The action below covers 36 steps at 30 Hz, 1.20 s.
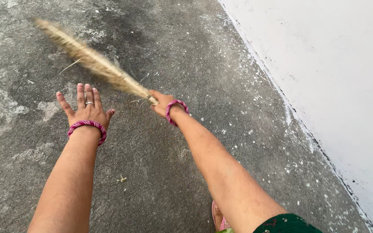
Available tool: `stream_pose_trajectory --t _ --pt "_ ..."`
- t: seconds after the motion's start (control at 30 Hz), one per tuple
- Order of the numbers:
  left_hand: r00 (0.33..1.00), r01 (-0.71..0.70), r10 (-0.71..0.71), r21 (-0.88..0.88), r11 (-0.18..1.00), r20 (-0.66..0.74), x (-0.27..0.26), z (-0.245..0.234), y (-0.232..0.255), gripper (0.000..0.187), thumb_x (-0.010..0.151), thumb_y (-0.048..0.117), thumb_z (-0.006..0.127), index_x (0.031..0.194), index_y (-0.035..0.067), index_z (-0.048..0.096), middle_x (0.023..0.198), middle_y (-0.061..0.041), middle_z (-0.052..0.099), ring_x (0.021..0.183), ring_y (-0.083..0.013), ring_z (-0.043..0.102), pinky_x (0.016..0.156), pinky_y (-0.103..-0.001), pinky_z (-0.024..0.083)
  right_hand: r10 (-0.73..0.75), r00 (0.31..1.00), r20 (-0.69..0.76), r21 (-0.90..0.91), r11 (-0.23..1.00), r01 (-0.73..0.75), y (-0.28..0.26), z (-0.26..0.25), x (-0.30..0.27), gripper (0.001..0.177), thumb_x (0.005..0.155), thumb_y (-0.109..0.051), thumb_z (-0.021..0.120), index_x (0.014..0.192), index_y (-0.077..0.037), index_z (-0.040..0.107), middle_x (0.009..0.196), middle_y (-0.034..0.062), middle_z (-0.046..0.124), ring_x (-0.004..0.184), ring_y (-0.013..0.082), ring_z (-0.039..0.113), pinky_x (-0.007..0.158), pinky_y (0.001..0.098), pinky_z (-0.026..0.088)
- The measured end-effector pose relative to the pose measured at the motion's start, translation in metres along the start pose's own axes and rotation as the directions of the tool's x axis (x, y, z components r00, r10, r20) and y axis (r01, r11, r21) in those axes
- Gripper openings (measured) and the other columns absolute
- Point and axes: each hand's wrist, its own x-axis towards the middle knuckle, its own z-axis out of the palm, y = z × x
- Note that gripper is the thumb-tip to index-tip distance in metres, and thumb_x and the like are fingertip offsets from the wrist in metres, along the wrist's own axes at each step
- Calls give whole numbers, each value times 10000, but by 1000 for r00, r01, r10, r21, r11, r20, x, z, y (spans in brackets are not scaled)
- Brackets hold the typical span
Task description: The person sweeps a concrete floor using a small broom, moving the broom in short strokes across the surface.
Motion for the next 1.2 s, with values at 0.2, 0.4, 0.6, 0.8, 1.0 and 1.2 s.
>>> stream_pose_trajectory --t 0.2,0.4,0.6,0.8,1.0,1.2 --pt "999 38 -37 -20 999 12 19 -7 14 806 993 653 181 1608 148 50 1695 -30 -38 1537 -229 -100 1054 -752 -180 377 851 -367 136 926 -352 47 -45 5 594 920 -159 600 1492 -257 474 1203 236 692 1102 397 692 971 463 552" --pt "996 93 -92 -73 993 13 38 -18 33 823 982 657 201 1600 132 61 1691 -34 -38 1535 -241 -108 1038 -764 -175 559 743 -369 227 829 -511 93 -32 40 498 898 -145 616 1394 -116 574 1312 257 641 1229 411 638 1049 466 515" --pt "996 90 -88 -102 991 22 47 -17 44 814 987 659 179 1599 139 47 1684 -45 -46 1535 -245 -129 1037 -762 -184 401 893 -202 152 914 -376 64 -19 36 654 842 -103 594 1481 -198 486 1313 234 651 1226 391 634 1058 449 498" --pt "992 123 -120 -165 979 33 51 -9 25 834 972 668 201 1599 141 46 1688 -38 -41 1525 -230 -127 1036 -761 -201 78 997 18 -61 995 -77 15 8 36 722 828 -128 602 1523 -223 434 1269 220 681 1158 369 677 1013 436 536" --pt "986 166 -167 -125 978 9 38 -2 -1 870 977 701 223 1608 122 69 1697 -39 -19 1547 -251 -113 1036 -760 -201 -202 976 81 -91 974 209 -31 22 51 597 873 -252 676 1444 -246 502 1184 165 735 1063 350 706 953 439 543" --pt "982 180 -171 -136 974 74 40 4 -6 850 964 684 208 1605 160 15 1685 -23 -65 1526 -233 -139 1032 -762 -212 72 985 -156 149 988 -49 -8 -13 33 545 891 -239 635 1416 -336 526 1083 175 752 947 348 771 837 442 609"
